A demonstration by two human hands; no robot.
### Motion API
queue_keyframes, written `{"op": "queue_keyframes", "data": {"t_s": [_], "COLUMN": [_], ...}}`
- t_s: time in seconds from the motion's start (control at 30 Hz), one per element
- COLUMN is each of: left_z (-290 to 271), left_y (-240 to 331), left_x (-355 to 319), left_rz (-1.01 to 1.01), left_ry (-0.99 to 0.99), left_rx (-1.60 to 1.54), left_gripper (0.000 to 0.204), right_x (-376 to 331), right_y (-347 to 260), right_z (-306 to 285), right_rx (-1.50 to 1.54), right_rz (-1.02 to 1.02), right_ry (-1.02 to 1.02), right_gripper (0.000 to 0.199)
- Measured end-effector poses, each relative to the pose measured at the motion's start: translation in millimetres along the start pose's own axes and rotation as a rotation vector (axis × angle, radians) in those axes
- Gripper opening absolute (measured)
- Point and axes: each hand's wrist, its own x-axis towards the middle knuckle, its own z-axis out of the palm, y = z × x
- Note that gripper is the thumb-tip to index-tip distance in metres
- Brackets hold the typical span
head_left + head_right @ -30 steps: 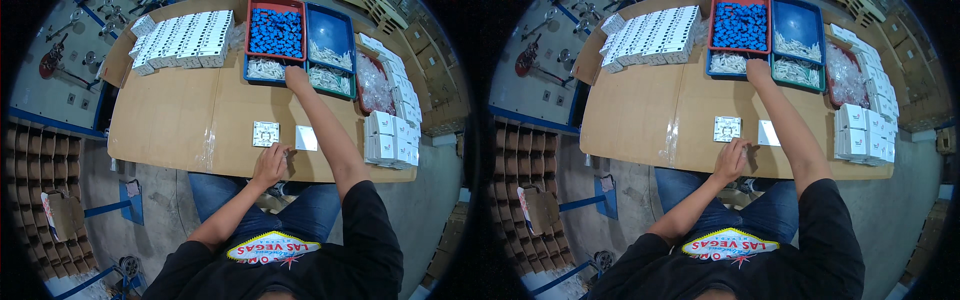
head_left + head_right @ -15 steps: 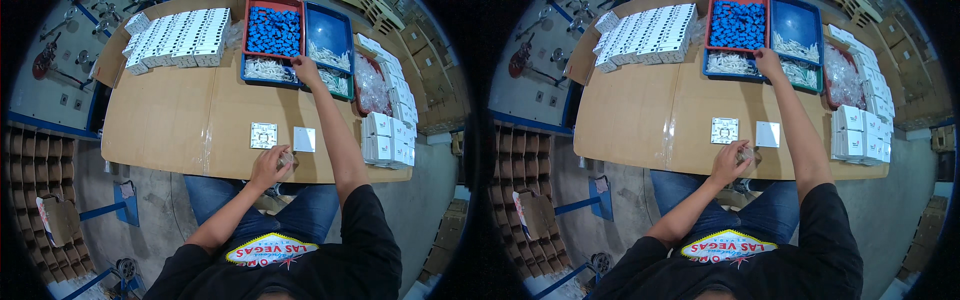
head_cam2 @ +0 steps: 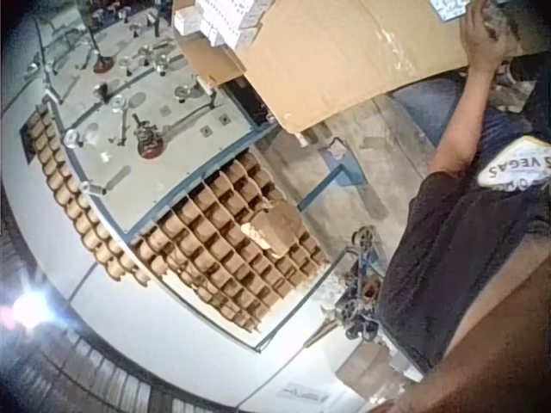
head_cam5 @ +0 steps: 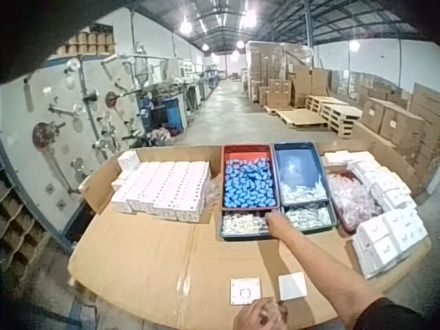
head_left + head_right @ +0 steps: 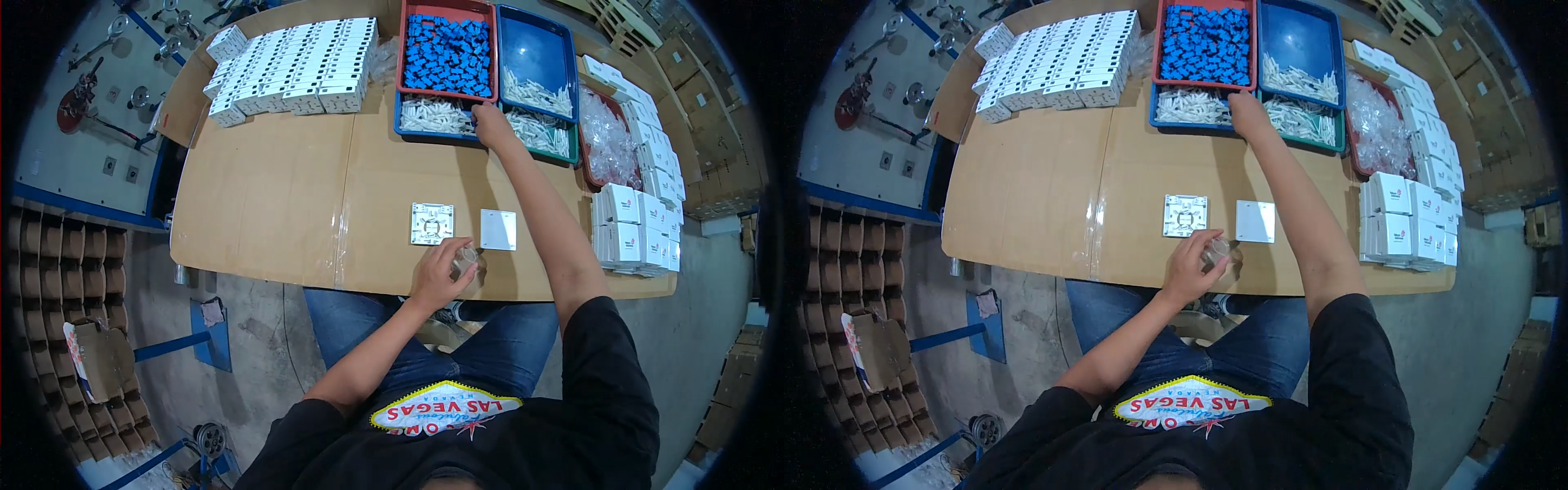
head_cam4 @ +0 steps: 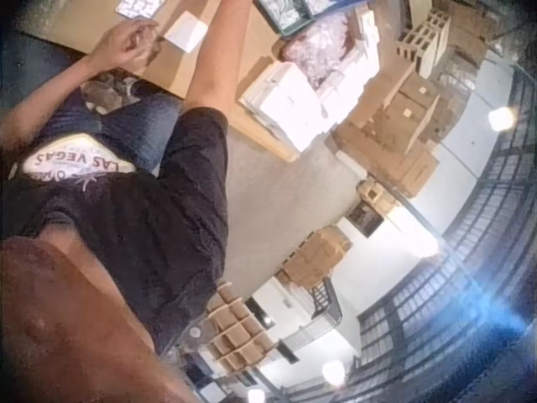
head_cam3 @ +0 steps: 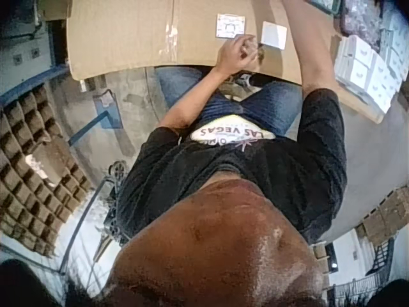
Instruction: The person assembles a small electrical component kit by opening a white box, placing a circuit board and a blue plastic piece inside, and adding a bag of screws. The person then closes the box and places it on a stack of similar boxes.
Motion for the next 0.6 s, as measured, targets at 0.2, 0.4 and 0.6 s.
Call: {"op": "queue_keyframes", "data": {"t_s": [0.2, 0.4, 0.6], "left_z": [0.3, 7.5, 8.9], "left_y": [-2.8, -8.9, -12.7], "left_x": [-2.1, -7.1, -7.0], "left_rz": [-0.023, -0.050, -0.015], "left_ry": [0.013, 0.064, 0.066], "left_rx": [-0.022, -0.062, -0.183], "left_gripper": [0.053, 0.057, 0.064], "right_x": [-7.5, -41.6, -159.3], "right_y": [-8.4, -10.7, -66.2], "right_z": [-2.6, -37.5, -81.9], "right_rx": [0.231, 0.462, 0.892], "right_rz": [0.072, 0.228, 0.306], "right_ry": [0.172, 0.247, -0.033], "right_gripper": [0.021, 0.018, 0.020]}}
